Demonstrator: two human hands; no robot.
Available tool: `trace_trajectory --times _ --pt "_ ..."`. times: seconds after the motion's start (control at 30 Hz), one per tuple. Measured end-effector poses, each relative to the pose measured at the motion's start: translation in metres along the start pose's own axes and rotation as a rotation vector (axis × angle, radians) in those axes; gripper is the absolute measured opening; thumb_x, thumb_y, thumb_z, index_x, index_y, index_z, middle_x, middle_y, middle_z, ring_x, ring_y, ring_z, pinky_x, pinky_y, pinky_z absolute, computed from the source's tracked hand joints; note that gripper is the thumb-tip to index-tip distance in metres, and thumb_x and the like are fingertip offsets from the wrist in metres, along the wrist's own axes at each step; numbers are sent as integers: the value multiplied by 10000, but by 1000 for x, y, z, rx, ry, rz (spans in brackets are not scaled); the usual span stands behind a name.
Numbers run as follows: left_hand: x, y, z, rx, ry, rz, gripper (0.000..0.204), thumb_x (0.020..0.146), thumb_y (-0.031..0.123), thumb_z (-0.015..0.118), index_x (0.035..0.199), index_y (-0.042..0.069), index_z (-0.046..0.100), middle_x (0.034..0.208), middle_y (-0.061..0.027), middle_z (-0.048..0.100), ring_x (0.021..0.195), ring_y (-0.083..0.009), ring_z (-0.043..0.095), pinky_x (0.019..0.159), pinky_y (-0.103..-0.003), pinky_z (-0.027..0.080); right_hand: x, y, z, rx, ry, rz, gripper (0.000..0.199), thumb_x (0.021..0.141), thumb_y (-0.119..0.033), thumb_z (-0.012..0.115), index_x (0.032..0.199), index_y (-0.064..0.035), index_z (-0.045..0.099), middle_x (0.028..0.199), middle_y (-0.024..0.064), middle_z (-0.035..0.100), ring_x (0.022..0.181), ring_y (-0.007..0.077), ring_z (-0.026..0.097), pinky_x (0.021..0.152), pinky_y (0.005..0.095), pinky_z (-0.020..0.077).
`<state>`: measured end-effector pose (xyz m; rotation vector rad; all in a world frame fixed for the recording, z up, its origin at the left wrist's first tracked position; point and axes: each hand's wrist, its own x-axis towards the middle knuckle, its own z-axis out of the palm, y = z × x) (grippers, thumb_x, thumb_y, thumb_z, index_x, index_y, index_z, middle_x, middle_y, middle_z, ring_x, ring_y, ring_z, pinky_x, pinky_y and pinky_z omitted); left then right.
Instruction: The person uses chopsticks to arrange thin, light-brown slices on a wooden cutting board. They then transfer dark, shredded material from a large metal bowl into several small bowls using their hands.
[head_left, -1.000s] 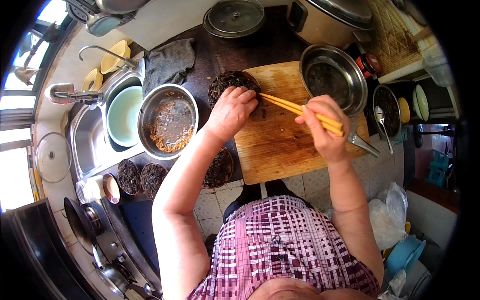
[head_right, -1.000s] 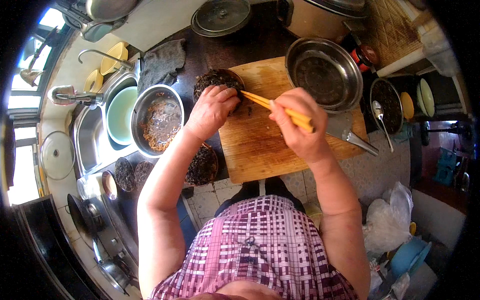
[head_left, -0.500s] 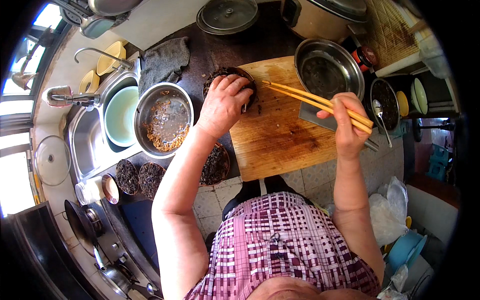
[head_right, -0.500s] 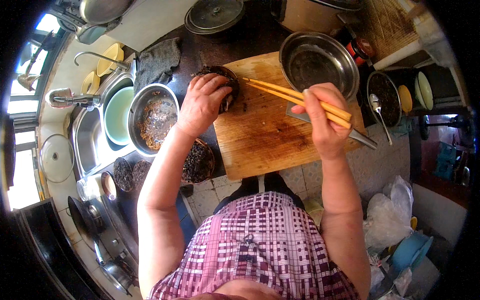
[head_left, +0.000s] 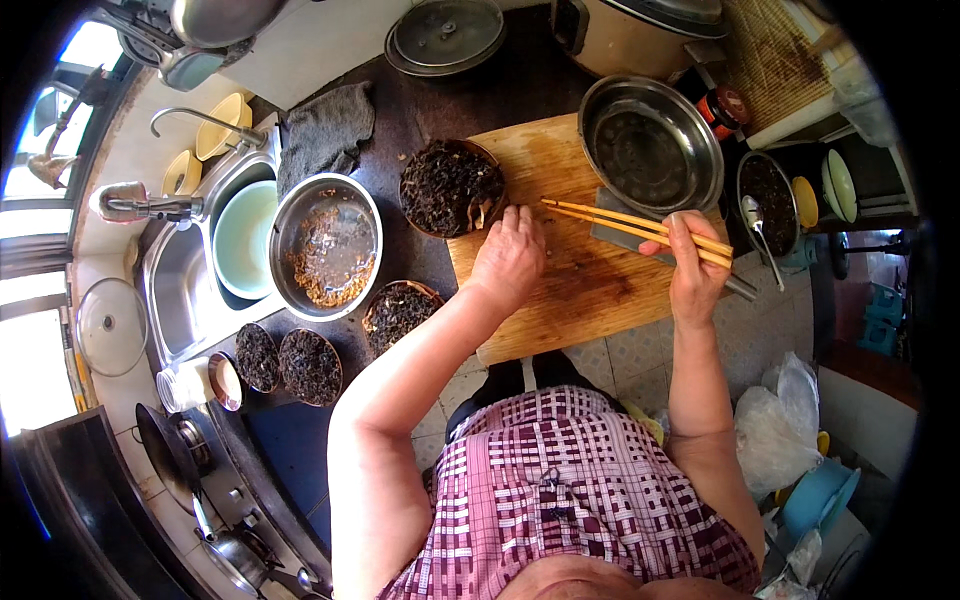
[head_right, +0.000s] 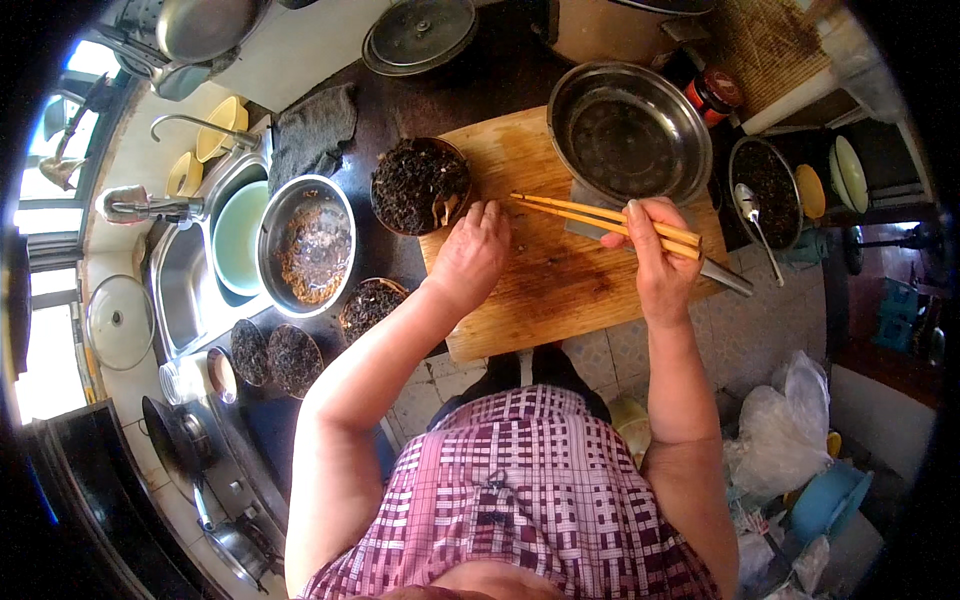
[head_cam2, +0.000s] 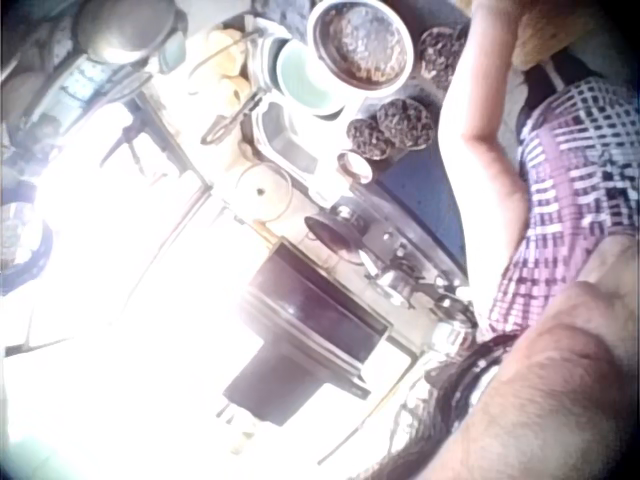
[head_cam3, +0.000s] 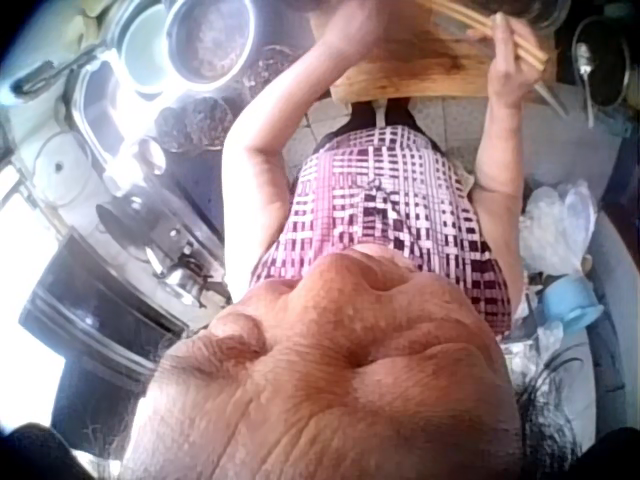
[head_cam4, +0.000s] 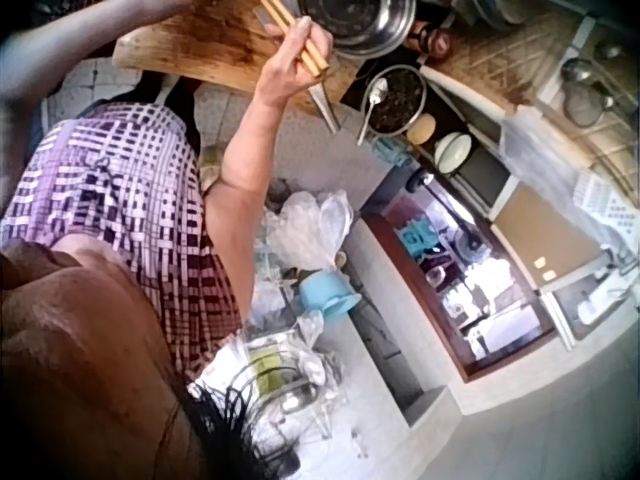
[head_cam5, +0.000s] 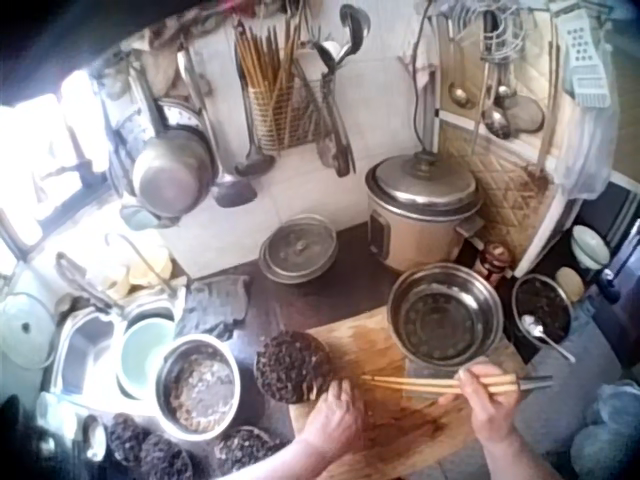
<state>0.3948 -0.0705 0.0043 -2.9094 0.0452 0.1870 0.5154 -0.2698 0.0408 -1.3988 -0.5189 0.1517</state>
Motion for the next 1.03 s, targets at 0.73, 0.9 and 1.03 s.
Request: trace_trajectory --times 0.73,0.9,1.03 --pt "3 -37 -51 -405 223 -198 212 820 -14 526 1022 11 587 1069 -176 611 985 -316 598 866 -418 504 2 -8 -1 97 -31 -66 127 976 -32 522 965 68 600 947 101 584 686 163 654 615 250 564" --pt "14 -77 -38 -310 410 -168 193 825 31 569 1006 35 634 1057 -144 657 1031 -331 599 872 -394 498 7 -15 13 124 -49 -166 134 981 -32 505 993 66 595 969 122 586 687 165 655 620 253 560" --pt "13 -115 -30 -523 637 -351 247 832 95 665 1078 68 671 1090 -174 666 1036 -357 626 938 -425 490 10 -14 12 74 -78 -191 139 984 -47 511 999 57 601 980 133 588 684 168 656 638 259 564"
